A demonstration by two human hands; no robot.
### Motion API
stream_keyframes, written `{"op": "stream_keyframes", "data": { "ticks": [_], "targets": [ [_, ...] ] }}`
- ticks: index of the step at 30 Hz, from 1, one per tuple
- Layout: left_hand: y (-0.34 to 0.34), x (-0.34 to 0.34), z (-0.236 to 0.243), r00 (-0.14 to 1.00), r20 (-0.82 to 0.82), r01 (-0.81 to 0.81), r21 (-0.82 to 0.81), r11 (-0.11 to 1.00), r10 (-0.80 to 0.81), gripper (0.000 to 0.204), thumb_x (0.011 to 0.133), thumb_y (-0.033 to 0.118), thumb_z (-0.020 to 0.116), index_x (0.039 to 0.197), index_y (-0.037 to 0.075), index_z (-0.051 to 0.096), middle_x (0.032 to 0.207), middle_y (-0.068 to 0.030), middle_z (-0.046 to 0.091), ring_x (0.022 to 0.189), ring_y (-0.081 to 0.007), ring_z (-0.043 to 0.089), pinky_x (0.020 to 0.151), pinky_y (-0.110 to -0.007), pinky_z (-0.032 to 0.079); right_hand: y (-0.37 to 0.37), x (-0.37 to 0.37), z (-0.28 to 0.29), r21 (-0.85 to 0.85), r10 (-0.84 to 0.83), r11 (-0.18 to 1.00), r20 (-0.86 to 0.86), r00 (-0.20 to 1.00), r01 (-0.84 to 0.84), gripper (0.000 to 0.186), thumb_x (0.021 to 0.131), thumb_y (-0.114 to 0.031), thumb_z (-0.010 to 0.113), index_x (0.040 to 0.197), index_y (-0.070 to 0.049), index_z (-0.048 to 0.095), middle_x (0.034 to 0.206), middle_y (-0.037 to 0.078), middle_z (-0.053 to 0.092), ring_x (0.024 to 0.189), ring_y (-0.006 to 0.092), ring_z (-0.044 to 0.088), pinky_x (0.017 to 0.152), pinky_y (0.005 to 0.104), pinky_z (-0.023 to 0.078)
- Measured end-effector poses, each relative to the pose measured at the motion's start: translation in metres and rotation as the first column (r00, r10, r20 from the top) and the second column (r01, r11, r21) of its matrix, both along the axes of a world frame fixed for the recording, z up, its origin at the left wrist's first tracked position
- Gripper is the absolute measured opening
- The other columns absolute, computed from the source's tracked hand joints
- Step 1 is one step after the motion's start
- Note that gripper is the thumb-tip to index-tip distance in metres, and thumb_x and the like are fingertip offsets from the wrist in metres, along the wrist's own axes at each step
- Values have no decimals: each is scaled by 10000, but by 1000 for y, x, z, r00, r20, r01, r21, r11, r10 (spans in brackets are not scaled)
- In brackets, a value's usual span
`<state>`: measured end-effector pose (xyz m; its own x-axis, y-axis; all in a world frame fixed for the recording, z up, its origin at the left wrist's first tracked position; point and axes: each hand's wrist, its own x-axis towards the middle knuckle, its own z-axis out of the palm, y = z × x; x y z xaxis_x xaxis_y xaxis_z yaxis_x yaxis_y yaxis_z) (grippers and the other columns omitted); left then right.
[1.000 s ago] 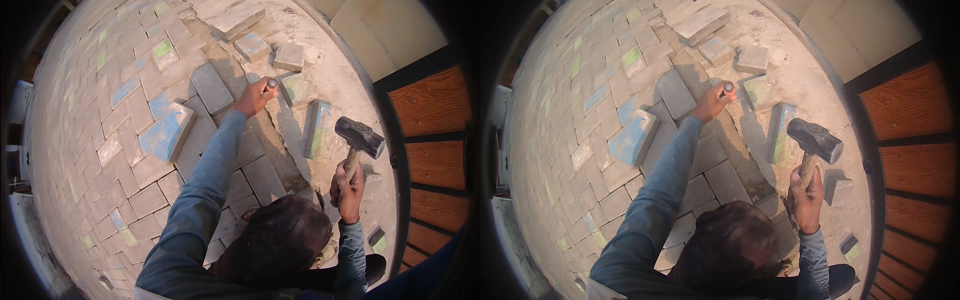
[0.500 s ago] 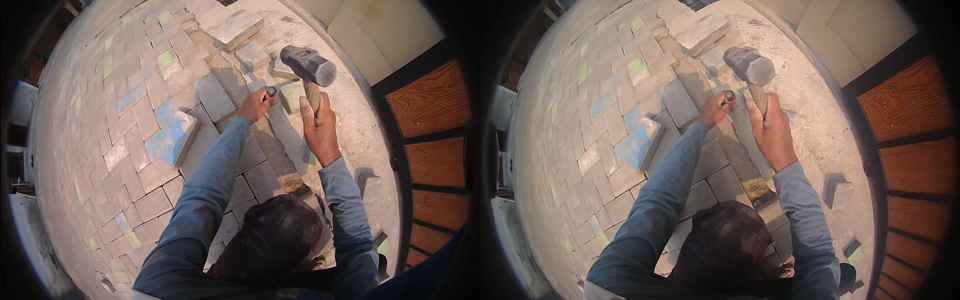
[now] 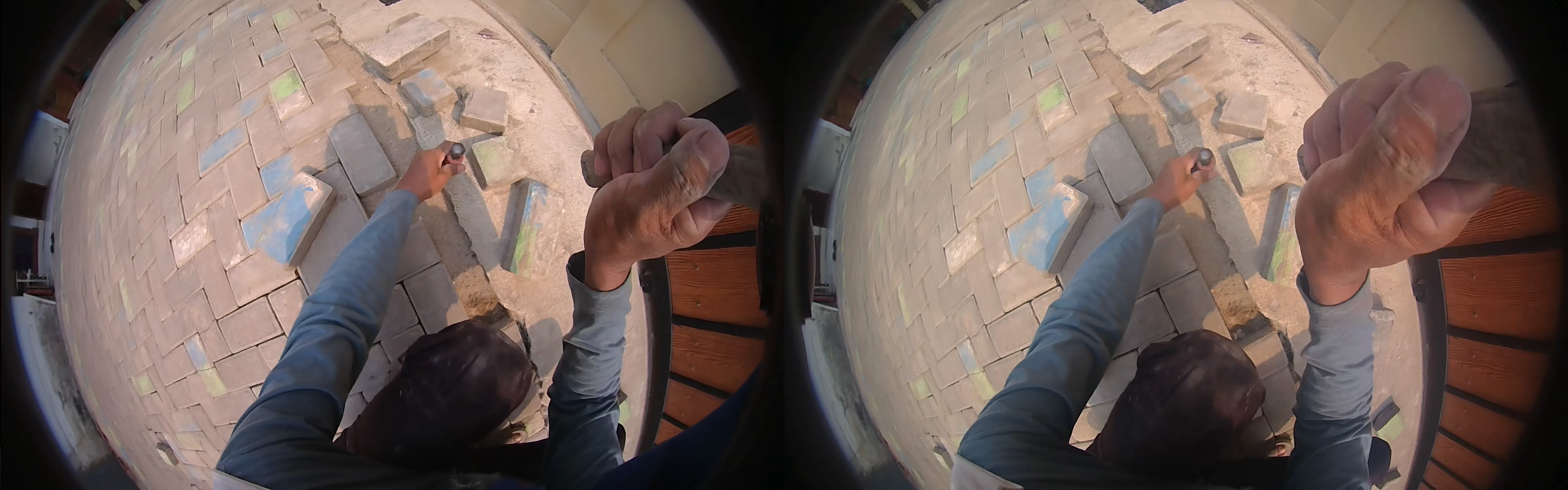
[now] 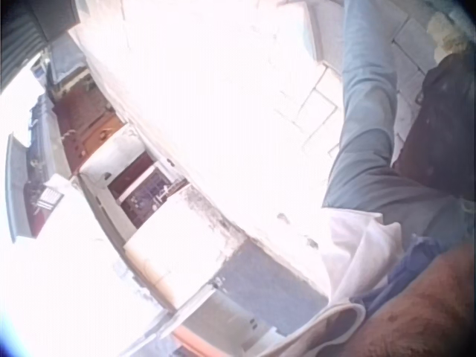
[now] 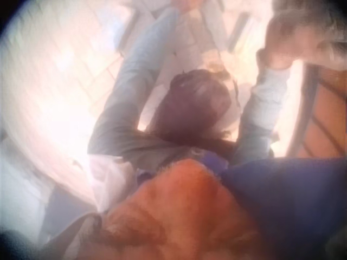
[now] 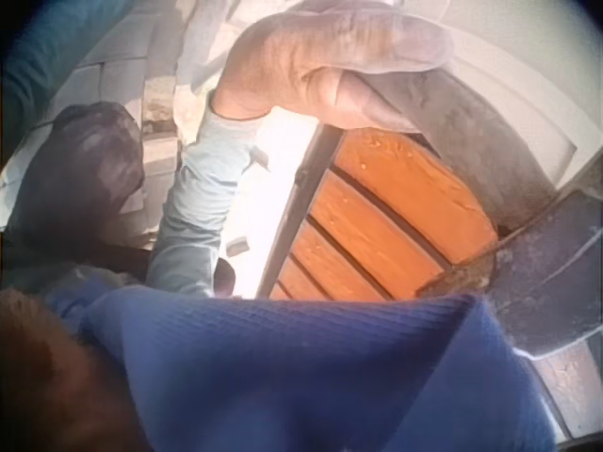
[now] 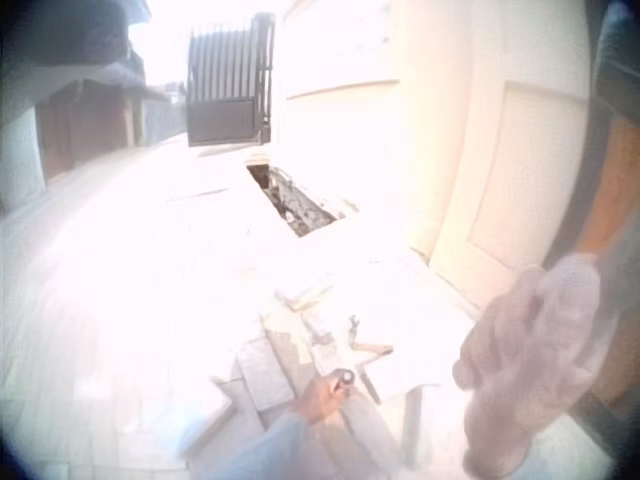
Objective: The person is laying rectangular tiles on a floor in a herringbone pattern. They use a hammer and chisel to break tiles to fit specific spaces and adjust the placement of the tiles.
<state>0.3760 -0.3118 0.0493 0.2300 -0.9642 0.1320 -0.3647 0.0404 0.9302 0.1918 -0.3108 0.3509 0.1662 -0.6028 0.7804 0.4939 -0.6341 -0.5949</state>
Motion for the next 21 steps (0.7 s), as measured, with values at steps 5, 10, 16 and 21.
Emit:
{"op": "stream_keyframes", "data": {
  "ticks": [5,10,16,21],
  "targets": [
    [-17,-13,8,1000,-4,-12,86,996,12,283,963,194,725,1179,38,629,977,-129,726,885,-235,677,817,-385,518,-5,-41,-178,19,-48,944,-979,197,328,348,1038,-298,603,1013,29,487,782,319,600,766,508,615,708,500,487],
    [4,11,-5,998,-52,-17,-1,1000,17,279,963,221,738,1161,64,618,969,-111,691,876,-226,624,850,-367,494,30,-21,-97,255,73,907,-880,469,337,365,1049,-333,601,990,20,527,698,162,566,643,270,583,621,408,461],
    [2,2,15,1000,21,3,137,991,-5,233,957,231,732,1105,103,606,996,-82,684,960,-176,638,891,-367,479,9,3,8,-26,36,999,-115,993,-39,235,1037,-253,632,951,-51,549,725,10,526,568,73,482,454,248,367],
    [-12,-8,25,999,12,43,172,984,-46,224,971,216,712,1099,71,598,994,-96,687,893,-184,636,856,-374,487,3,-26,-137,-107,-203,933,-945,256,345,294,1039,-238,592,1127,32,514,946,292,676,876,470,677,797,515,506]
  ]
}}
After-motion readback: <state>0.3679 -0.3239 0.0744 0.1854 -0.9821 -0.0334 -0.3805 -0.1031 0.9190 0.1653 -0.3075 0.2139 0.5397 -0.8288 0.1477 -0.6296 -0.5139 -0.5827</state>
